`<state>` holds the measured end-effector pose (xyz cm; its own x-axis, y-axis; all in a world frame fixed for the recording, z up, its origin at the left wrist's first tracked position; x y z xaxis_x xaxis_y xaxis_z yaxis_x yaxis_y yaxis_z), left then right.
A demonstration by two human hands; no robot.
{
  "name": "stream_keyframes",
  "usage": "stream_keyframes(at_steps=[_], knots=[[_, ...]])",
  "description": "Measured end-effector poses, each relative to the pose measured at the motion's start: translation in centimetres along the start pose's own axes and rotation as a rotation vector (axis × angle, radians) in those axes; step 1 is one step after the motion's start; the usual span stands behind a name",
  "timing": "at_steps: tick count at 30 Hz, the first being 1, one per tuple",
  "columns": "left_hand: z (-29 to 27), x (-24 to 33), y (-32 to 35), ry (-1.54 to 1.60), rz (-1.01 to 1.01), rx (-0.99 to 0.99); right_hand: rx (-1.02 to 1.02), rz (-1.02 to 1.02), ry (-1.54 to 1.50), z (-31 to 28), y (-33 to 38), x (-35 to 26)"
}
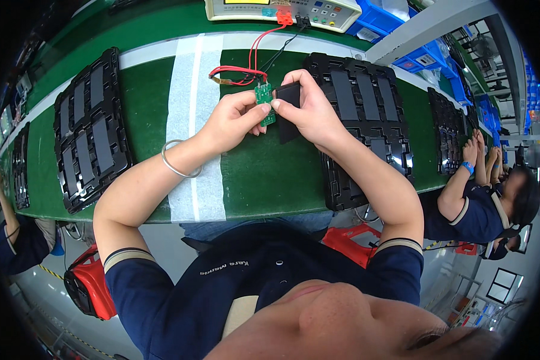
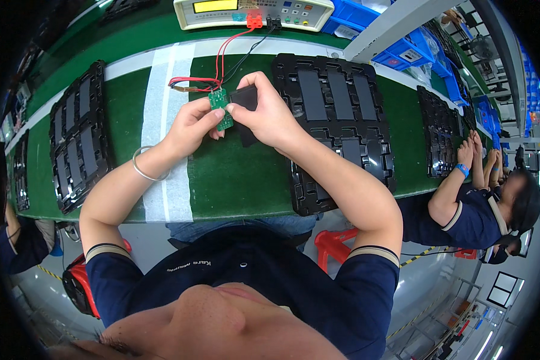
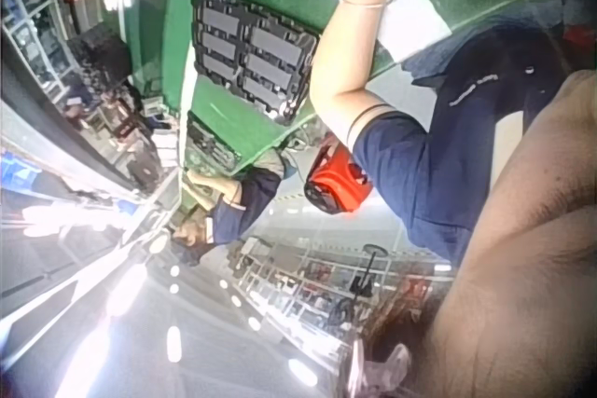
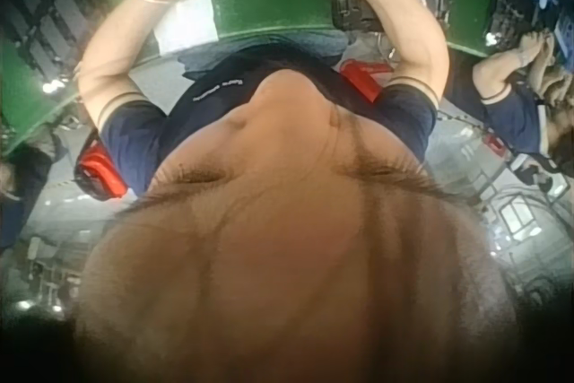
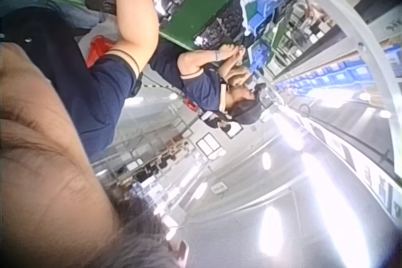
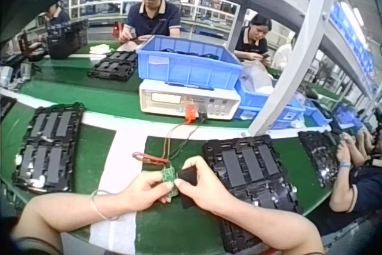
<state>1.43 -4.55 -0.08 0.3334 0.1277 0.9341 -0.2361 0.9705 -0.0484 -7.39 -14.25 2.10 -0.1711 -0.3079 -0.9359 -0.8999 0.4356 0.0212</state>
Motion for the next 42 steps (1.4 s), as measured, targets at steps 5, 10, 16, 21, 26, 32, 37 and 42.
stream_keyframes(at_steps=[5,10,16,21,26,32,37,42], knots=[[-0.1,0.0,-0.1,0.010,-0.035,0.024,0.040,-0.108,0.066,0.2,0.2,-0.7],[-0.2,0.0,-0.2,0.034,-0.107,0.012,0.004,-0.049,0.031,0.3,0.2,-0.6],[-0.3,-0.2,-0.3,0.043,-0.063,-0.039,0.014,-0.022,0.040,0.1,0.1,-0.4],[-0.2,-0.2,-0.1,-0.003,-0.057,-0.005,0.034,-0.005,0.050,0.0,-0.1,0.0],[0.1,-0.2,-0.4,-0.050,-0.037,0.000,0.043,0.005,0.058,-0.5,0.2,-0.3],[0.0,-0.1,-0.5,-0.289,-0.003,0.057,0.001,0.026,0.054,-0.3,-0.4,0.6],[0.5,0.1,-0.7,-0.324,-0.005,0.020,0.055,-0.042,-0.150,-4.6,0.9,-3.5],[0.7,-0.1,-0.5,-0.326,0.002,-0.008,0.226,-0.037,-0.035,-12.7,5.5,-3.5]])
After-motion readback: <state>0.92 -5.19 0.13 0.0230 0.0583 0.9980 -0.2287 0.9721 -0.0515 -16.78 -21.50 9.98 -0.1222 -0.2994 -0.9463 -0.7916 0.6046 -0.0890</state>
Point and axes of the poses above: each hand's wrist, its own y-axis away from the middle knuckle, its own z-axis out of the palm, x = y × z, the point moved 5 cm from there along -y, towards the middle knuckle, and after that the axes turned 14 degrees about y, right-handed, at the moved point
